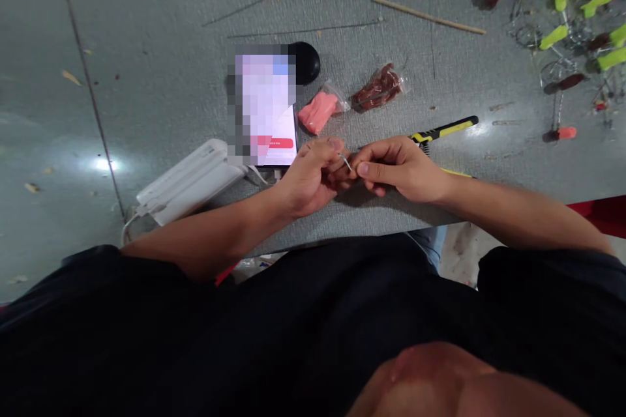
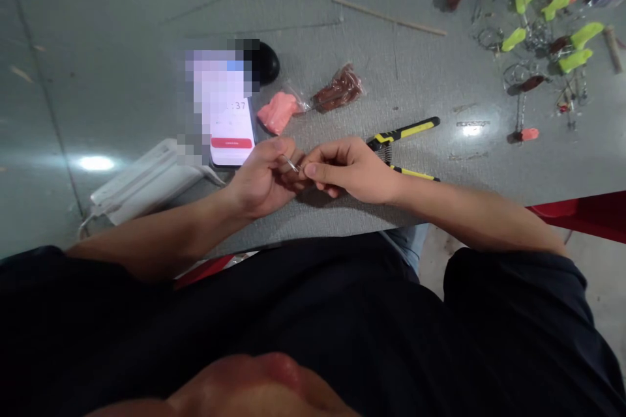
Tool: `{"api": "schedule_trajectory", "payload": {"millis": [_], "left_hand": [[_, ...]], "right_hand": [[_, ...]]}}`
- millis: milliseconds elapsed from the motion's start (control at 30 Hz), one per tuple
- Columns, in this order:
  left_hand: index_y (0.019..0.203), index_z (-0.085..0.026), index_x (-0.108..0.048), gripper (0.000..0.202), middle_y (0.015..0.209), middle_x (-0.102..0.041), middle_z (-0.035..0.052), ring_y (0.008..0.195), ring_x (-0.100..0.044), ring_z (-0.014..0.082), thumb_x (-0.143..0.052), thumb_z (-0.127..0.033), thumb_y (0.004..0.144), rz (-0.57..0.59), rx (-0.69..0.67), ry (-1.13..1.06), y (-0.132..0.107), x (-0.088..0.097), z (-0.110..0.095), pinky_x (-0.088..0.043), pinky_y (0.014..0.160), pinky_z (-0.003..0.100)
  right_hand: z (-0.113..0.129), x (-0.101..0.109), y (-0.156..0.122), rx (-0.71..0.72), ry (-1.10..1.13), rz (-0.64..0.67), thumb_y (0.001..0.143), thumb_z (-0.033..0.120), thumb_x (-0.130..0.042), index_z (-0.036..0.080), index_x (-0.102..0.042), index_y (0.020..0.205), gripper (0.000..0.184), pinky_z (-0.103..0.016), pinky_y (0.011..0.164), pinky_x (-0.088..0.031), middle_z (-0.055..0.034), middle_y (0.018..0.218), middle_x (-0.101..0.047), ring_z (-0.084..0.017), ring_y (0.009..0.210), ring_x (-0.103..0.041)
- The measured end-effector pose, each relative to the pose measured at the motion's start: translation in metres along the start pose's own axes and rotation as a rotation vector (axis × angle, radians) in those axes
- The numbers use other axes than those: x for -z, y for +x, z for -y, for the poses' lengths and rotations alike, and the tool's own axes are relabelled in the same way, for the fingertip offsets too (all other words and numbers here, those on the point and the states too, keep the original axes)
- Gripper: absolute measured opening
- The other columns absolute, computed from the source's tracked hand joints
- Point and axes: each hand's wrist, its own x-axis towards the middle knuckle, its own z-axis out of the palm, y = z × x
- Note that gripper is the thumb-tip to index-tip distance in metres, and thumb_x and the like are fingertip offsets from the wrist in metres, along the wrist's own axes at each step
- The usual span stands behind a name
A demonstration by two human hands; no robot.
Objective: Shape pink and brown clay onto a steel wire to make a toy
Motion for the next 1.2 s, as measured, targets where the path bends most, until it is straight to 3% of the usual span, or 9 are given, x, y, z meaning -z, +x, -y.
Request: {"api": "schedule_trajectory", "payload": {"millis": [200, 300, 400, 533, 600, 833, 1033, 1200], "left_hand": [[0.055, -0.020, -0.029, 0.073, 0.052, -0.027, -0.0082, 0.047, -0.037, 0.0061, -0.089, -0.046, 0.088, -0.077, -0.011, 0.019, 0.000, -0.002, 0.000, -0.038, 0.049, 0.020], [0.056, -0.021, -0.032, 0.074, 0.051, -0.027, -0.0081, 0.048, -0.036, 0.0067, -0.090, -0.055, 0.087, -0.021, -0.121, 0.092, 0.000, 0.000, 0.002, -0.041, 0.052, 0.022], [0.057, -0.022, -0.036, 0.074, 0.051, -0.031, -0.0066, 0.048, -0.037, 0.0087, -0.085, -0.065, 0.092, 0.052, -0.275, 0.201, -0.002, 0.004, 0.006, -0.041, 0.054, 0.026], [0.060, -0.021, -0.041, 0.068, 0.053, -0.036, -0.0048, 0.051, -0.038, 0.0104, -0.079, -0.063, 0.099, 0.111, -0.421, 0.294, -0.005, 0.010, 0.014, -0.038, 0.056, 0.029], [0.063, -0.021, -0.042, 0.066, 0.055, -0.037, -0.0049, 0.052, -0.036, 0.0106, -0.077, -0.062, 0.101, 0.100, -0.442, 0.325, -0.006, 0.014, 0.017, -0.035, 0.056, 0.030], [0.068, -0.022, -0.045, 0.057, 0.060, -0.038, -0.0041, 0.057, -0.042, 0.0132, -0.071, -0.053, 0.108, 0.141, -0.499, 0.367, -0.010, 0.021, 0.023, -0.039, 0.060, 0.032], [0.069, -0.022, -0.048, 0.059, 0.063, -0.042, -0.0030, 0.058, -0.036, 0.0127, -0.067, -0.061, 0.109, 0.134, -0.496, 0.539, -0.013, 0.022, 0.021, -0.031, 0.060, 0.033], [0.067, -0.022, -0.045, 0.060, 0.059, -0.045, -0.0027, 0.057, -0.040, 0.0123, -0.061, -0.059, 0.111, 0.200, -0.548, 0.739, -0.016, 0.018, 0.013, -0.032, 0.058, 0.031]], "right_hand": [[-0.002, -0.005, -0.003, 0.060, -0.112, -0.024, 0.103, 0.051, -0.083, 0.015, -0.074, 0.092, 0.039, -0.017, 0.053, -0.048, 0.0041, 0.072, -0.067, -0.006, 0.057, -0.058], [0.000, -0.008, -0.007, 0.100, -0.174, -0.052, 0.107, 0.051, -0.077, 0.016, -0.072, 0.094, 0.038, -0.020, 0.051, -0.046, 0.0039, 0.072, -0.066, -0.007, 0.055, -0.056], [0.008, -0.008, -0.012, 0.170, -0.363, -0.104, 0.111, 0.041, -0.070, 0.017, -0.068, 0.091, 0.031, -0.021, 0.055, -0.042, 0.0042, 0.071, -0.062, -0.007, 0.059, -0.051], [0.019, -0.005, -0.017, 0.234, -0.627, -0.089, 0.110, 0.027, -0.064, 0.018, -0.069, 0.093, 0.019, -0.023, 0.066, -0.043, 0.0025, 0.077, -0.063, -0.009, 0.071, -0.053], [0.020, -0.005, -0.018, 0.209, -0.627, -0.036, 0.110, 0.027, -0.065, 0.018, -0.069, 0.095, 0.018, -0.023, 0.066, -0.045, 0.0023, 0.079, -0.066, -0.009, 0.070, -0.055], [0.012, -0.004, -0.016, 0.032, -0.239, 0.117, 0.109, 0.048, -0.075, 0.017, -0.068, 0.098, 0.034, -0.021, 0.057, -0.054, 0.0003, 0.083, -0.072, -0.009, 0.064, -0.065], [0.015, -0.002, -0.015, 0.104, -0.401, 0.090, 0.105, 0.040, -0.080, 0.018, -0.064, 0.084, 0.034, -0.019, 0.057, -0.044, 0.0048, 0.072, -0.064, -0.006, 0.061, -0.056], [0.018, -0.001, -0.016, 0.154, -0.619, 0.089, 0.105, 0.028, -0.070, 0.018, -0.067, 0.084, 0.023, -0.021, 0.059, -0.039, 0.0066, 0.068, -0.056, -0.007, 0.062, -0.046]]}}
